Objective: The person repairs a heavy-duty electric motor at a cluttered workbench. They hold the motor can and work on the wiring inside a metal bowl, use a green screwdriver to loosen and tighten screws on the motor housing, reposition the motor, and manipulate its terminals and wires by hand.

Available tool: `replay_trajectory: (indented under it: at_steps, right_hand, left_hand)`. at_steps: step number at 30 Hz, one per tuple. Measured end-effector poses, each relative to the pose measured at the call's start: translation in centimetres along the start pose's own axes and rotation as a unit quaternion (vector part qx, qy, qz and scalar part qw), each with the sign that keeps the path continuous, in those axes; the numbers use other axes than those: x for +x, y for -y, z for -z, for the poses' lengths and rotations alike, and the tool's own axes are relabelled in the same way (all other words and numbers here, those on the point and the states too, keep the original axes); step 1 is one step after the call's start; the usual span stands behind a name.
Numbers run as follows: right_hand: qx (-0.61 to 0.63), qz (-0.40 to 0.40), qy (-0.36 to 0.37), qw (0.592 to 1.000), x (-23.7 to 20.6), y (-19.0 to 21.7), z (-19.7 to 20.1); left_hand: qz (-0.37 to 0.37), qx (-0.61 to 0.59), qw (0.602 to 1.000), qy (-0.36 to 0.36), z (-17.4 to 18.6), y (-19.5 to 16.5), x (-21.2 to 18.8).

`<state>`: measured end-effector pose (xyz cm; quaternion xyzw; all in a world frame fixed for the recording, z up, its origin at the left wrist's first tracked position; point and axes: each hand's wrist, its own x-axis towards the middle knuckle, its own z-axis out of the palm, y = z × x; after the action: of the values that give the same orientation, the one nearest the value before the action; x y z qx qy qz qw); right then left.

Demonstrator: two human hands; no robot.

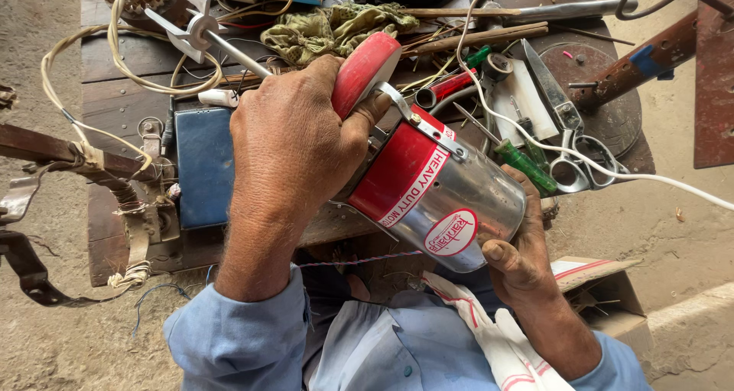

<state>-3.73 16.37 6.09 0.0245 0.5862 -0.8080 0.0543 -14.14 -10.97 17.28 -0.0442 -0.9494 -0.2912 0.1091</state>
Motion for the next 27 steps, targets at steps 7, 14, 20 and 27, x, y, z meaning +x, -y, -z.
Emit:
replay_trajectory:
  at_steps: [7, 14, 20, 27]
  right_hand:
    - [0.02, -0.003, -0.009, 1.0, 0.3, -0.4, 0.6]
    - [0.037, 0.0, -0.006, 0.999, 0.4, -0.8, 1.1]
    - [0.03, -0.003, 0.005, 1.0, 0.4, -0.5, 1.2]
    - [-0.001, 0.024, 0.049, 0.999, 1.2, -0.8, 1.9]
  left_hand:
    - [-0.008, 0.021, 1.0, 0.002, -0.4, -0.5, 0.5]
    - [-0.005, 0.015, 1.0, 0.002, -0.5, -0.9, 0.4]
    - [-0.003, 0.009, 1.0, 0.009, -0.5, -1.0, 0.4]
    - [-0.055, 0.036, 0.997, -0.039, -1.2, -0.2, 0.6]
